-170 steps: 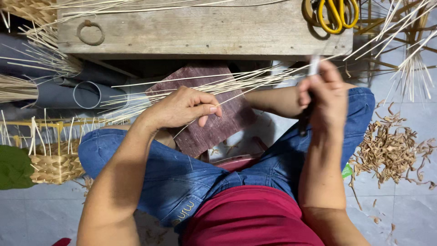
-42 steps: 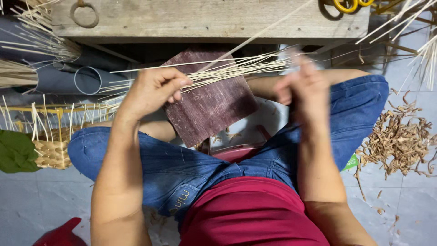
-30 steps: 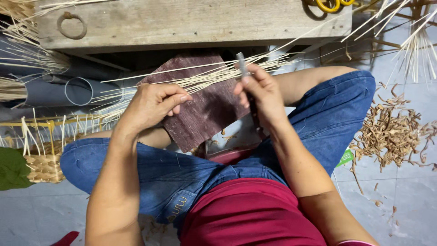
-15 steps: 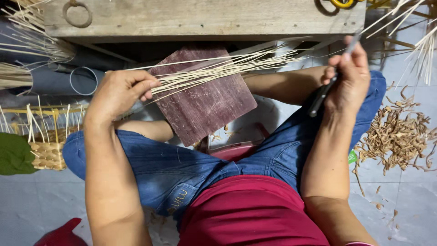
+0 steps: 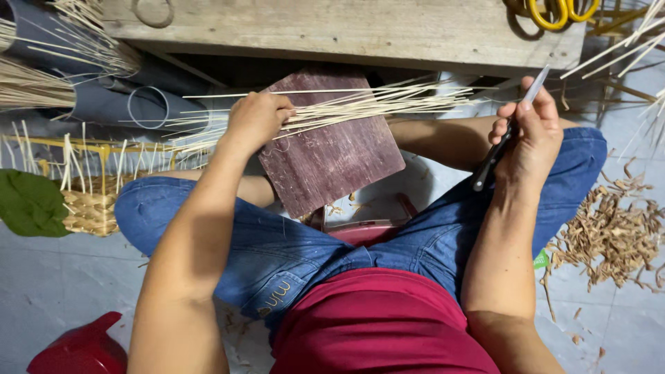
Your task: The person sits on the floor and whittles thin bamboo sticks with a small knife, rotating each stick to shave and point the ends, then sets finished sticks on a pile. They briefly use scissors to trim sticks and reach to gather more raw sticks from the bench.
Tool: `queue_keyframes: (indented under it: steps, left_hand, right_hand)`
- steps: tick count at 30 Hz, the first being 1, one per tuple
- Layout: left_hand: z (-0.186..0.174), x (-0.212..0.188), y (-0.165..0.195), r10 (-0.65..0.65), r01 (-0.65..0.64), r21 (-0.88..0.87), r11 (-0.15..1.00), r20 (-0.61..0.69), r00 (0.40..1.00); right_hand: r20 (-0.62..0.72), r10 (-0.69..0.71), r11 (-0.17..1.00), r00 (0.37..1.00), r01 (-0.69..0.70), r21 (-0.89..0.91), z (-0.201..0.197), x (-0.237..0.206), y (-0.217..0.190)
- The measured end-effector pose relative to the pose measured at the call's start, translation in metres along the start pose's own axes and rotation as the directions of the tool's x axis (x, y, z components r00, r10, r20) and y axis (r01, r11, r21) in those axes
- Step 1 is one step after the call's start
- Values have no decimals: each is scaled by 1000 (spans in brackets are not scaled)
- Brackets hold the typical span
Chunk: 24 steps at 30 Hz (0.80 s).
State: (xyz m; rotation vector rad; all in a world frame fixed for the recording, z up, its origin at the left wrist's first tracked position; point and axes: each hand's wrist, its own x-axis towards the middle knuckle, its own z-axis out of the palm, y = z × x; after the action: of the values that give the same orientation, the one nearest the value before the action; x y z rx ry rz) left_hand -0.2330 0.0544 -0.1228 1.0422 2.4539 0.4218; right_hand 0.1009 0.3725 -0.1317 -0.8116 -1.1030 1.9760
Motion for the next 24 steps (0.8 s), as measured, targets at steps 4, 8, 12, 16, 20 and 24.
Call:
queue_keyframes:
  steps: [4, 8, 12, 16, 20, 24]
  left_hand:
    - [16, 12, -7, -26, 26, 18, 999, -16, 1000]
    - [14, 21, -3, 47, -39, 56, 998, -165, 985]
    - [-5, 39, 8, 46, -75, -82, 994, -313, 949]
    - [-21, 71, 15, 136, -225, -135, 965, -478, 868]
    - [-15, 118, 25, 234, -315, -38, 948, -589, 774]
    - [2, 162, 37, 297, -328, 80, 941, -655, 695]
  right_hand:
    - [-11, 25, 999, 1000, -25, -32, 5, 2, 7]
    - [-4, 27, 999, 1000, -27, -47, 6, 3, 11]
    - [8, 55, 997, 998, -54, -61, 10, 3, 18]
    - [22, 98, 993, 995, -96, -62, 19, 2, 27]
    - [17, 128, 985, 992, -125, -116, 26, 1, 36]
    - [0, 150, 981, 989, -148, -128, 27, 0, 40]
